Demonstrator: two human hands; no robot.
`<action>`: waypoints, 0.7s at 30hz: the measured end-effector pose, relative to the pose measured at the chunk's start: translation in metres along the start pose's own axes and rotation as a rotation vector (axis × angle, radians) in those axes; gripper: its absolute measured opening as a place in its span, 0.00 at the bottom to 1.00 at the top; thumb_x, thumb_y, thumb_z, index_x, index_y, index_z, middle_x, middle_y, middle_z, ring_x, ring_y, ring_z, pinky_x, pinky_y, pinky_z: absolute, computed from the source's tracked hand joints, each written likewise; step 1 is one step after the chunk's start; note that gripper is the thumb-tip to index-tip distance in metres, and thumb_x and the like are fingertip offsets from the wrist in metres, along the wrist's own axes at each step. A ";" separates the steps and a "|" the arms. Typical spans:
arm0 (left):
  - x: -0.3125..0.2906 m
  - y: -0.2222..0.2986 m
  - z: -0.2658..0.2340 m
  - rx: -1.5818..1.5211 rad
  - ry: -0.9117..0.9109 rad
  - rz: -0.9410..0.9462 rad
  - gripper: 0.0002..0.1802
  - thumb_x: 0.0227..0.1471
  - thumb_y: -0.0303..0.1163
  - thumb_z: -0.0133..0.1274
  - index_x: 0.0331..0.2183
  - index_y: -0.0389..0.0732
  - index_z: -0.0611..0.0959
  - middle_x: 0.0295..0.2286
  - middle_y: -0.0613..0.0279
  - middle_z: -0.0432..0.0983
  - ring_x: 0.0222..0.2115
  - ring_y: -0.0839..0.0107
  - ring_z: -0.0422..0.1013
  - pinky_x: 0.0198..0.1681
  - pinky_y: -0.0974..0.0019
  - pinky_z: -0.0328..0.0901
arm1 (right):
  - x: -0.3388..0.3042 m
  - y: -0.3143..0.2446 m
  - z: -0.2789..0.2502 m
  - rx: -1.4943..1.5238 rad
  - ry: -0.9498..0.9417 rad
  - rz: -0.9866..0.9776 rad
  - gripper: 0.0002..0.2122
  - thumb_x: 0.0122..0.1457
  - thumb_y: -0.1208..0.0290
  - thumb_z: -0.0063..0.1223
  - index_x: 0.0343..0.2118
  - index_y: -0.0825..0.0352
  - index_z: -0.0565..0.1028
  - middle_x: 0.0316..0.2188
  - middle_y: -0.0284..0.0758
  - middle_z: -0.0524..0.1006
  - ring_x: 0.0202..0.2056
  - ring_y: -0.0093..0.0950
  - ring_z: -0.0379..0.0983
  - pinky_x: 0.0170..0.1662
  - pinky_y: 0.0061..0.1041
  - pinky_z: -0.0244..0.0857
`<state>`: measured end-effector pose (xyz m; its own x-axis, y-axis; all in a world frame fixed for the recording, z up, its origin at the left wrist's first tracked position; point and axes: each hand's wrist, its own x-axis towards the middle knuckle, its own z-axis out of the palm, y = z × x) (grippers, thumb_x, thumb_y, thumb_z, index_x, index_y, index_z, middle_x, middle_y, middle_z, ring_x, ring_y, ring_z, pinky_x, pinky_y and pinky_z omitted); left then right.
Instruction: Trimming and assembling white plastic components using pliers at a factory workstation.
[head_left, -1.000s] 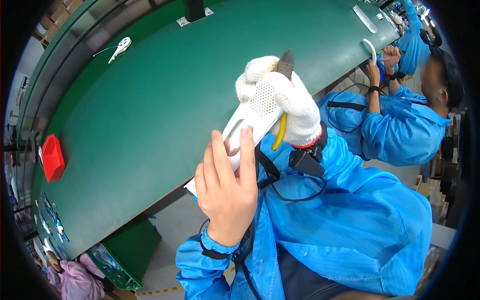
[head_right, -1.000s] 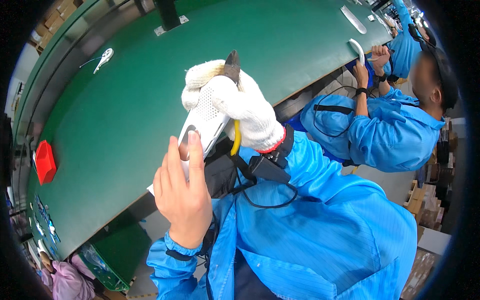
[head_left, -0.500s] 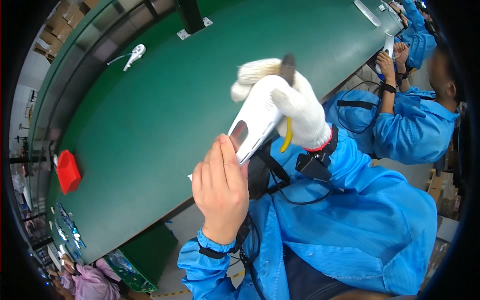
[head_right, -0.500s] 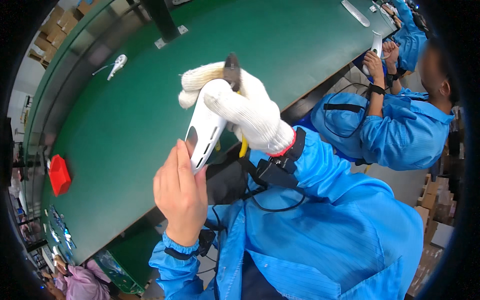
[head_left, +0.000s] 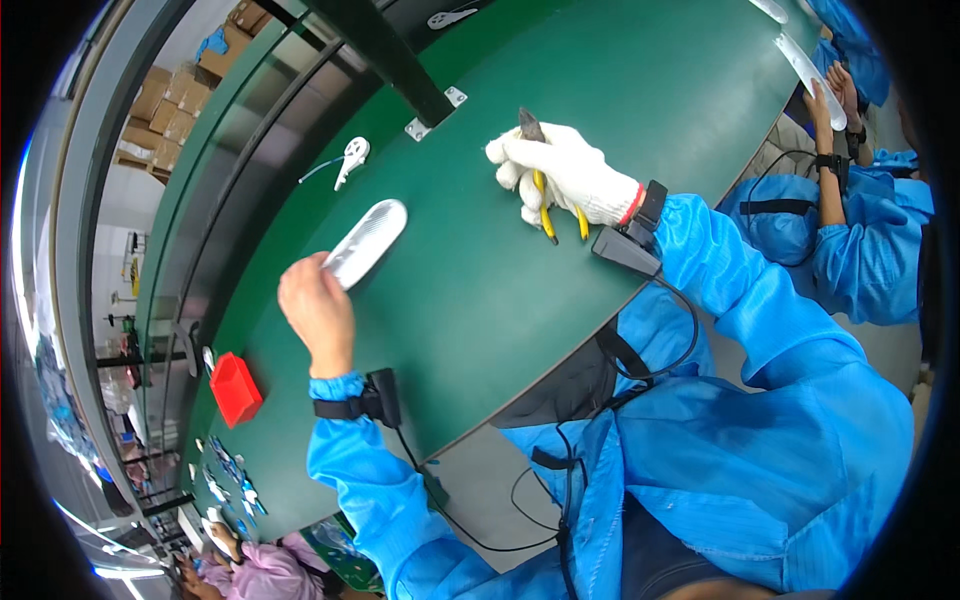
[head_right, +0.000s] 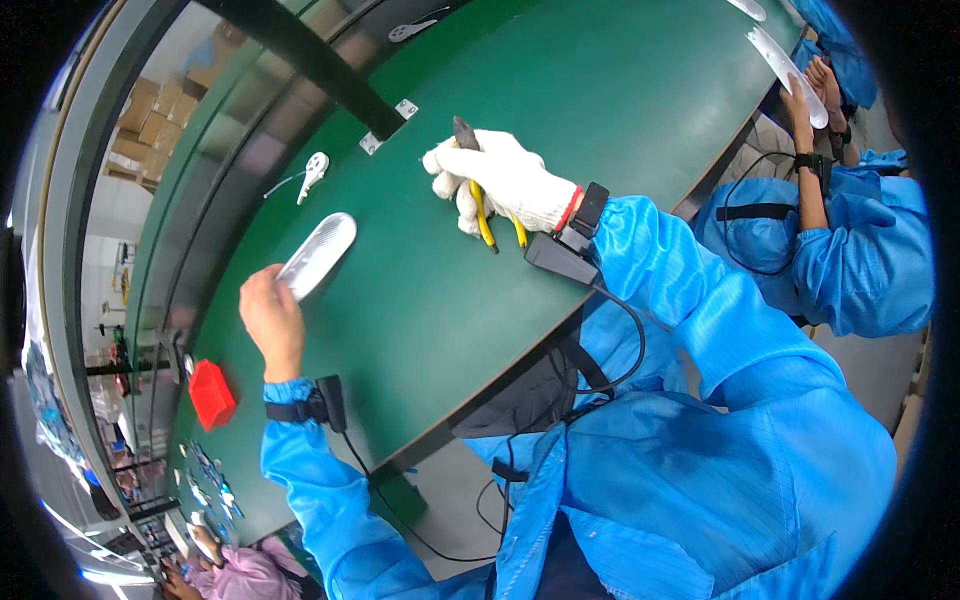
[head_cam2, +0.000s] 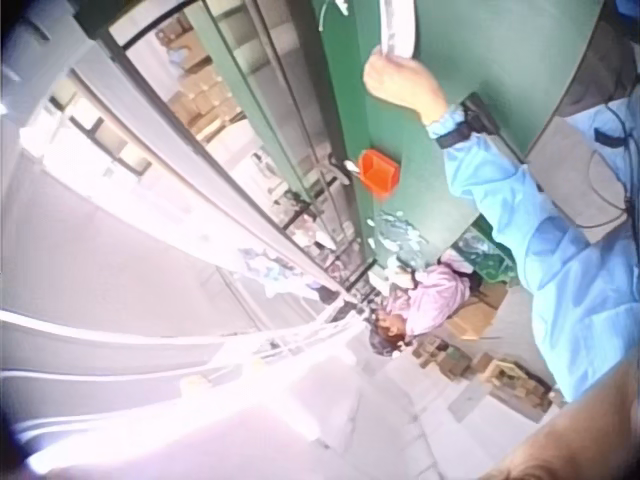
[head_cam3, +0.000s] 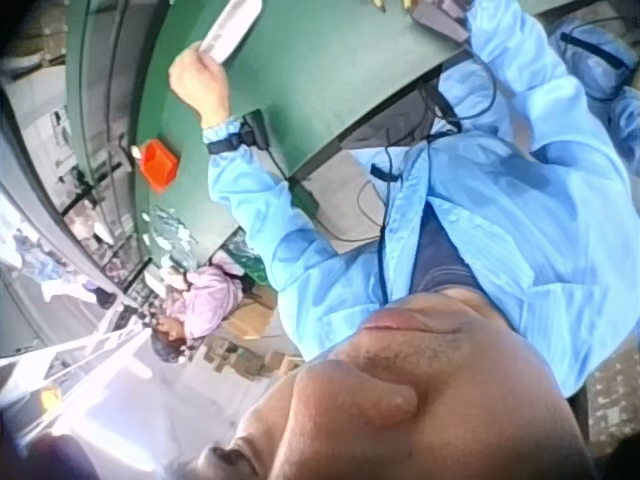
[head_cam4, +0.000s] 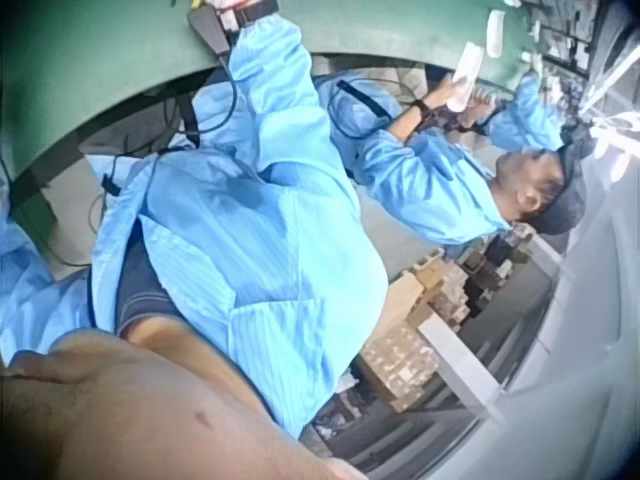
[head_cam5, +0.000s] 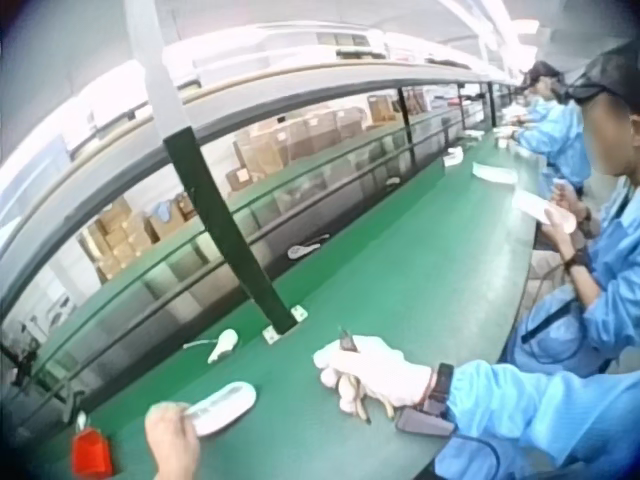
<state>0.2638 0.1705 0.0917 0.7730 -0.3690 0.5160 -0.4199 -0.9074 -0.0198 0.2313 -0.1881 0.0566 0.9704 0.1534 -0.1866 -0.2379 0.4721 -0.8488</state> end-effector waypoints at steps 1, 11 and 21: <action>0.012 -0.020 0.009 0.044 0.042 0.018 0.11 0.50 0.21 0.51 0.37 0.37 0.83 0.35 0.51 0.79 0.40 0.51 0.73 0.47 0.52 0.66 | -0.001 -0.001 -0.001 -0.006 -0.004 0.012 0.14 0.65 0.63 0.51 0.45 0.70 0.73 0.30 0.35 0.77 0.18 0.26 0.72 0.24 0.31 0.72; 0.067 -0.116 0.107 0.202 -0.187 -0.162 0.20 0.47 0.21 0.54 0.45 0.38 0.83 0.39 0.52 0.80 0.46 0.51 0.72 0.53 0.48 0.64 | 0.000 0.004 -0.004 0.055 -0.011 0.012 0.14 0.66 0.62 0.51 0.44 0.70 0.72 0.29 0.35 0.76 0.18 0.24 0.73 0.23 0.30 0.73; 0.060 -0.070 0.036 -0.344 -0.011 -0.275 0.26 0.54 0.22 0.54 0.55 0.31 0.74 0.51 0.46 0.74 0.53 0.53 0.71 0.57 0.57 0.63 | 0.004 0.000 -0.005 0.060 -0.051 0.005 0.14 0.66 0.63 0.51 0.45 0.71 0.72 0.29 0.35 0.76 0.19 0.26 0.74 0.24 0.33 0.73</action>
<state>0.3572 0.2044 0.0932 0.8824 -0.1272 0.4529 -0.3305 -0.8528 0.4043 0.2351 -0.1919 0.0530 0.9661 0.1993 -0.1641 -0.2464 0.5225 -0.8162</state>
